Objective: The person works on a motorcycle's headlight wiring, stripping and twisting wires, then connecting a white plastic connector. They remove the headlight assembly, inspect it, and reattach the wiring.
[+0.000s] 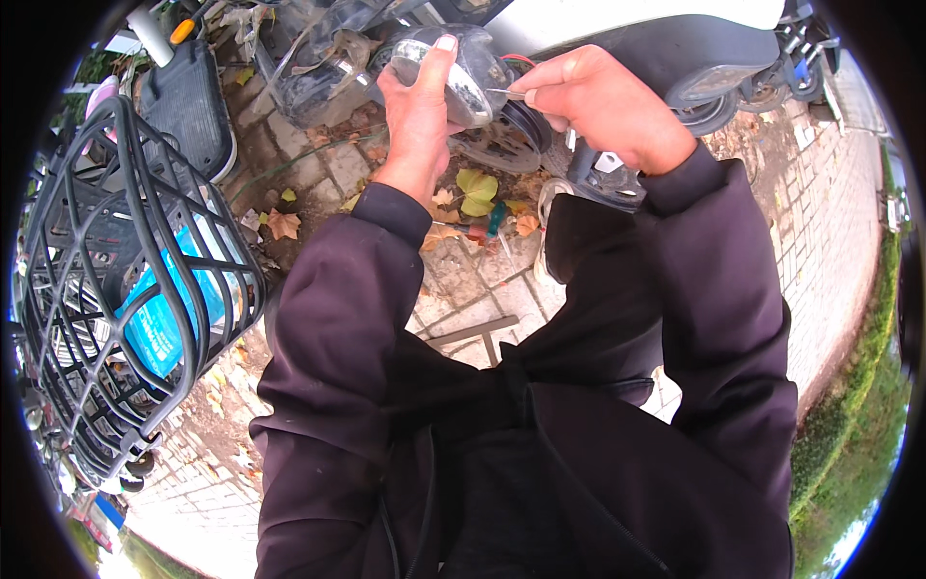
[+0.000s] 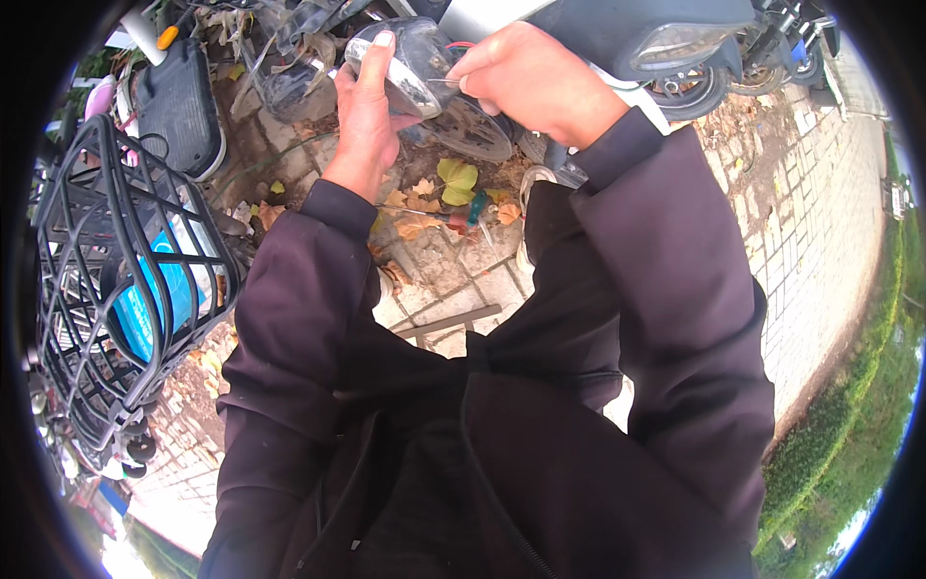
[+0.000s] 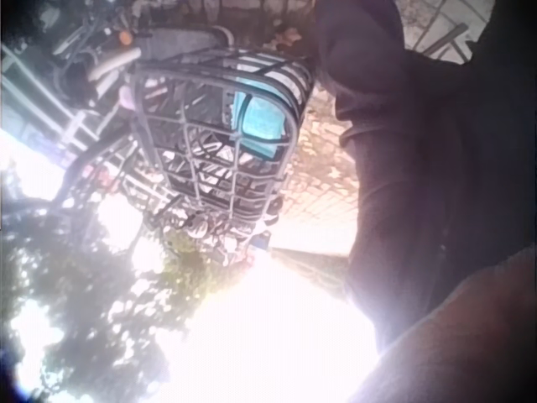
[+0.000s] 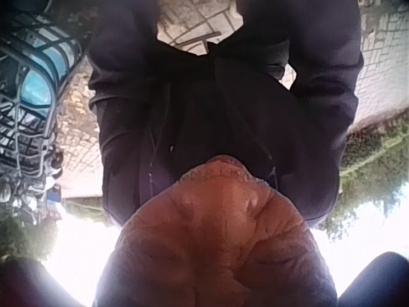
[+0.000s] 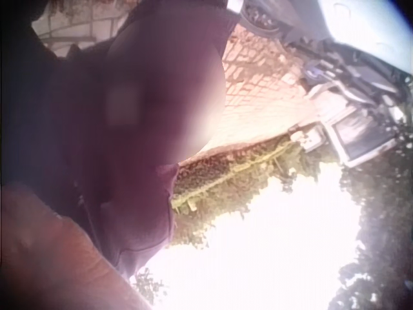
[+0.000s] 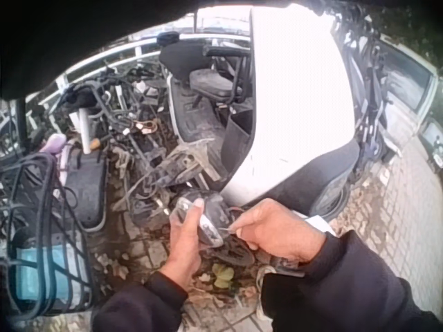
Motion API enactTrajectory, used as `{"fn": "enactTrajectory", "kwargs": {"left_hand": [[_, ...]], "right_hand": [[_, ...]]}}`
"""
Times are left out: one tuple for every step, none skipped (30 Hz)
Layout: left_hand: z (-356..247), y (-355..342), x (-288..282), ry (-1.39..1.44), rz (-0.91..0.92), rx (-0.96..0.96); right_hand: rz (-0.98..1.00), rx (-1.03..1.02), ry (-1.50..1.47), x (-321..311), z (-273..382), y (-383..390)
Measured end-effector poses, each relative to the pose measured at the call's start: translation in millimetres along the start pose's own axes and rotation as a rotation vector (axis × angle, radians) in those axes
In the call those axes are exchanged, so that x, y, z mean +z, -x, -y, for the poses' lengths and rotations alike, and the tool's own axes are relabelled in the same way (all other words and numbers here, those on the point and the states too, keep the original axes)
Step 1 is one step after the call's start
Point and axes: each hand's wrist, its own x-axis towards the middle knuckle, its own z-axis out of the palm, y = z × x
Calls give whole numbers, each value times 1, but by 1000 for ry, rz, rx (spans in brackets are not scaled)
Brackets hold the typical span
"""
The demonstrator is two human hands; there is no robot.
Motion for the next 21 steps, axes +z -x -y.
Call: {"fn": "enactTrajectory", "kwargs": {"left_hand": [[0, 0, -1, 3, 2, -2], [1, 0, -1, 7, 5, -5], [1, 0, -1, 10, 10, -7], [1, 0, -1, 11, 18, -3], [1, 0, -2, 10, 27, 0], [1, 0, -2, 10, 33, 7], [1, -1, -3, 7, 36, 3], [1, -1, -3, 3, 37, 1], [0, -2, -4, -4, 36, -3], [0, -2, -4, -4, 42, 0], [0, -2, -5, -7, 47, -2], [0, -3, -5, -10, 51, -2], [1, -3, -5, -11, 48, 3], [1, -3, -6, -13, 43, 7], [2, -4, -6, -15, 38, 10], [2, -5, -7, -16, 53, 6], [2, -6, -8, -18, 68, 2], [2, -7, -9, -26, 68, -8], [2, -7, -10, -19, 85, -7], [2, -8, -11, -16, 87, -8], [2, -9, -12, -12, 91, -10]], "right_hand": [[42, 74, -68, -4, 1, -1], [97, 91, -87, -11, 1, 3], [100, 130, -93, -13, 0, 1], [119, 138, -114, -15, -3, 1], [117, 158, -115, -15, -6, -1], [138, 107, -148, -14, -10, -2], [138, 66, -160, -13, -14, -4], [136, 55, -155, -12, -18, -6], [159, -4, -135, -14, -21, -7], [178, -34, -99, -16, -24, -9], [189, -89, -68, -18, -26, -11], [205, -106, -27, -20, -28, -13], [214, -148, 10, -21, -29, -16], [216, -175, 66, -22, -30, -18], [230, -212, 66, -24, -31, -18], [239, -233, 85, -25, -32, -19], [240, -260, 114, -26, -33, -20], [233, -290, 115, -25, -33, -20], [220, -326, 126, -23, -32, -21], [206, -362, 139, -22, -31, -21], [177, -463, 235, -20, -29, -22]]}}
